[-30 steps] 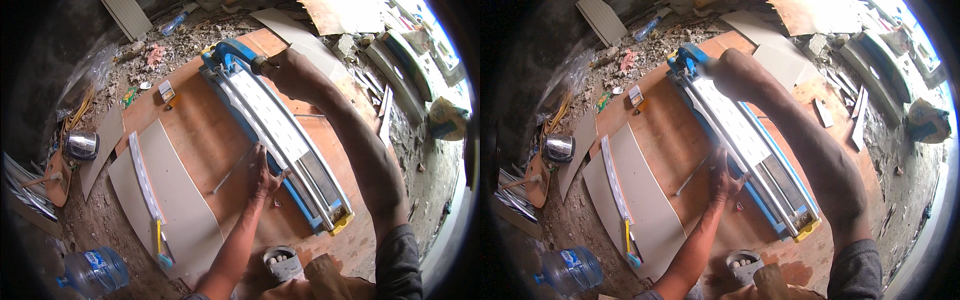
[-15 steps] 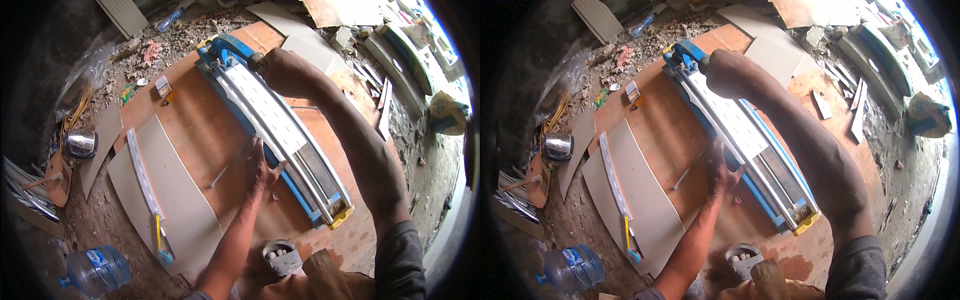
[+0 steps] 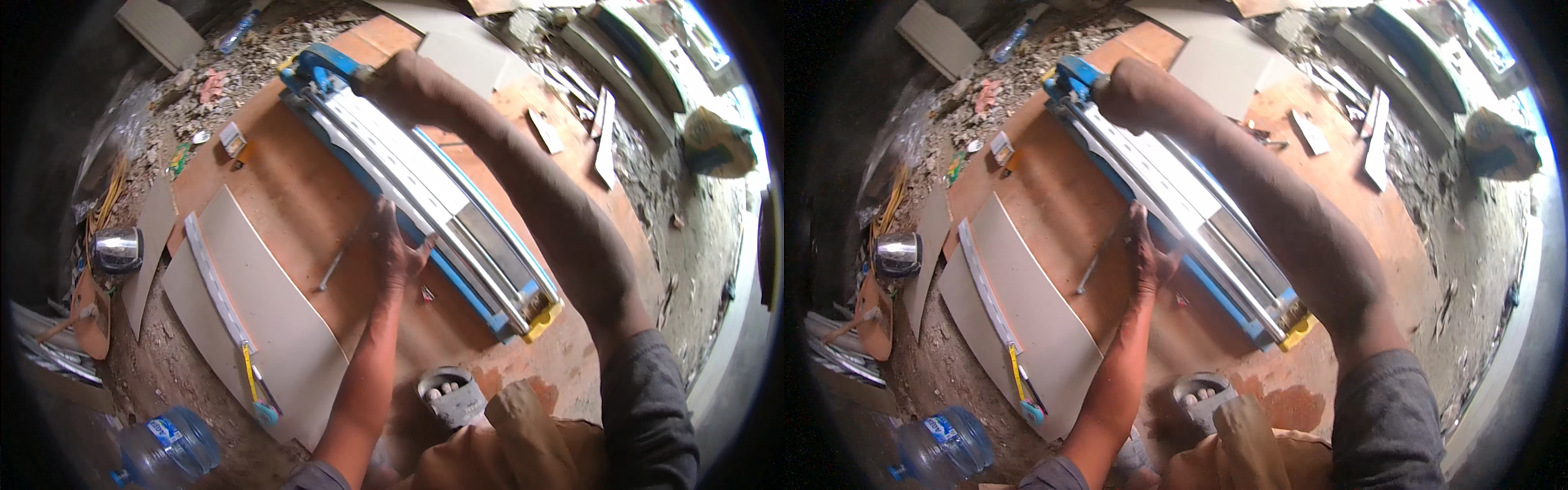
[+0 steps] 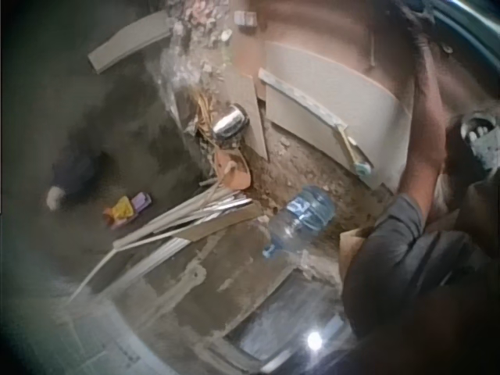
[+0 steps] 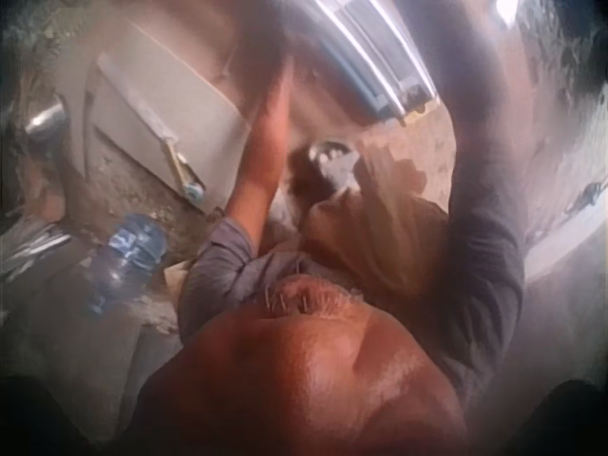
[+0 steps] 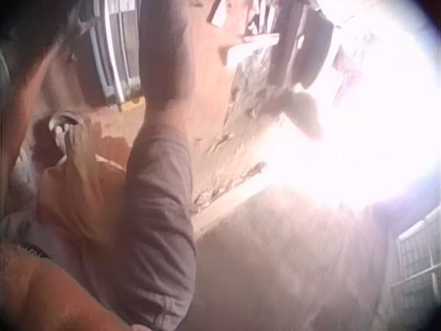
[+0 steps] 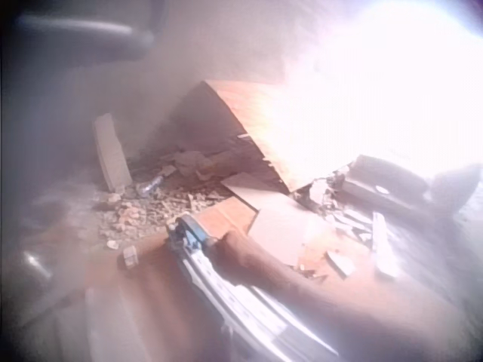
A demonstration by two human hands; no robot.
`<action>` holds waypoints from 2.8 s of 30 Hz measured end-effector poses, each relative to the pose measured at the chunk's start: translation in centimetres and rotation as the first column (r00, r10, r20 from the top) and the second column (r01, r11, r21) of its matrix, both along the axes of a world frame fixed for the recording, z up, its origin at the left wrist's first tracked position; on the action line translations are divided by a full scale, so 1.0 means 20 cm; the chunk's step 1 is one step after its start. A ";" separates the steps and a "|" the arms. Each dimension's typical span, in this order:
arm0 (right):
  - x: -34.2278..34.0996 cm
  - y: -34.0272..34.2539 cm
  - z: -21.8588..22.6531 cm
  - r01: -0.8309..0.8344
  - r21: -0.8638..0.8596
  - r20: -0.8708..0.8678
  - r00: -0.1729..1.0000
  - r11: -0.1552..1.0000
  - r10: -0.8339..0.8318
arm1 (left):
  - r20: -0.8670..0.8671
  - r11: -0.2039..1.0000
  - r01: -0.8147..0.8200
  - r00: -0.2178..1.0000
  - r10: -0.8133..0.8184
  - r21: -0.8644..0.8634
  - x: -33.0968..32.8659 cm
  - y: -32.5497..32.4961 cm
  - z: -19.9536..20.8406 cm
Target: The person measures and marks a white ceramic tile using a tape measure and pencil. They then place the tile into a manual tile cutter, score the surface, and snap it into two pieces. The process is repeated for a second tile, resulting in several cut pieces.
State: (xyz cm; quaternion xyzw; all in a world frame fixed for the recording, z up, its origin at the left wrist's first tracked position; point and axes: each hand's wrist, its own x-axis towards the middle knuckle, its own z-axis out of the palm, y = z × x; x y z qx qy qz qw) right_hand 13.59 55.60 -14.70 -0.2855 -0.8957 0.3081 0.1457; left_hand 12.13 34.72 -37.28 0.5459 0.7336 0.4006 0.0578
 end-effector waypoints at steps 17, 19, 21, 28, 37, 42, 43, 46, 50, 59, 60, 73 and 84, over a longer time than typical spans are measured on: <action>0.80 0.01 -0.88 -0.135 0.152 0.098 0.988 0.979 0.121 | -0.044 0.997 0.000 0.999 0.003 0.082 -0.02 -0.04 -0.08; 0.80 0.03 -0.87 -0.167 0.276 0.198 0.974 0.947 0.114 | 0.001 0.997 0.005 1.000 -0.005 0.072 0.00 -0.04 -0.06; 0.85 0.04 -0.86 -0.063 0.332 0.207 0.978 0.941 -0.008 | 0.005 0.998 -0.021 1.000 0.021 0.062 -0.01 -0.06 -0.04; 0.87 0.12 -0.86 0.161 -0.309 0.228 0.969 0.937 -0.091 | -0.059 0.997 -0.071 0.996 0.072 0.025 0.03 -0.06 0.03; 0.69 0.05 -0.90 0.060 -0.173 0.191 0.981 0.983 -0.026 | -0.024 0.989 -0.141 0.990 0.140 -0.038 0.06 -0.08 0.11; 0.74 0.08 -0.98 0.188 0.011 0.154 0.970 0.982 -0.187 | -0.001 0.994 -0.111 0.994 0.111 0.003 0.10 -0.14 0.15; 0.78 0.10 -0.99 0.173 0.019 0.184 0.968 0.985 -0.174 | 0.014 0.994 -0.105 0.994 0.105 -0.004 0.12 -0.16 0.17; 0.84 0.13 -0.94 0.158 0.001 0.241 0.958 0.987 -0.154 | 0.064 0.995 -0.099 0.993 0.100 -0.013 0.13 -0.21 0.21; 0.99 0.04 -0.72 0.245 -0.137 0.470 0.869 0.960 -0.155 | 0.238 0.994 -0.107 0.966 0.103 0.002 0.10 -0.29 0.27; 2.01 -0.32 -0.70 0.592 -0.515 0.204 0.787 0.620 -0.582 | 0.392 0.986 -0.033 0.919 -0.035 0.165 0.01 -0.22 0.63; 2.07 -0.39 -0.71 0.584 -0.550 0.116 0.762 0.597 -0.637 | 0.356 0.982 0.044 0.928 -0.107 0.181 -0.01 -0.20 0.69; 0.82 -0.91 0.11 0.402 -0.070 -0.465 0.797 0.913 -0.386 | 0.363 0.919 0.249 0.862 -0.354 0.305 -0.34 -0.31 1.77; 0.03 -1.44 -0.05 -0.377 -0.235 -0.191 0.922 0.896 0.338 | 0.690 0.841 -0.540 0.617 0.379 0.021 -1.17 -0.96 1.24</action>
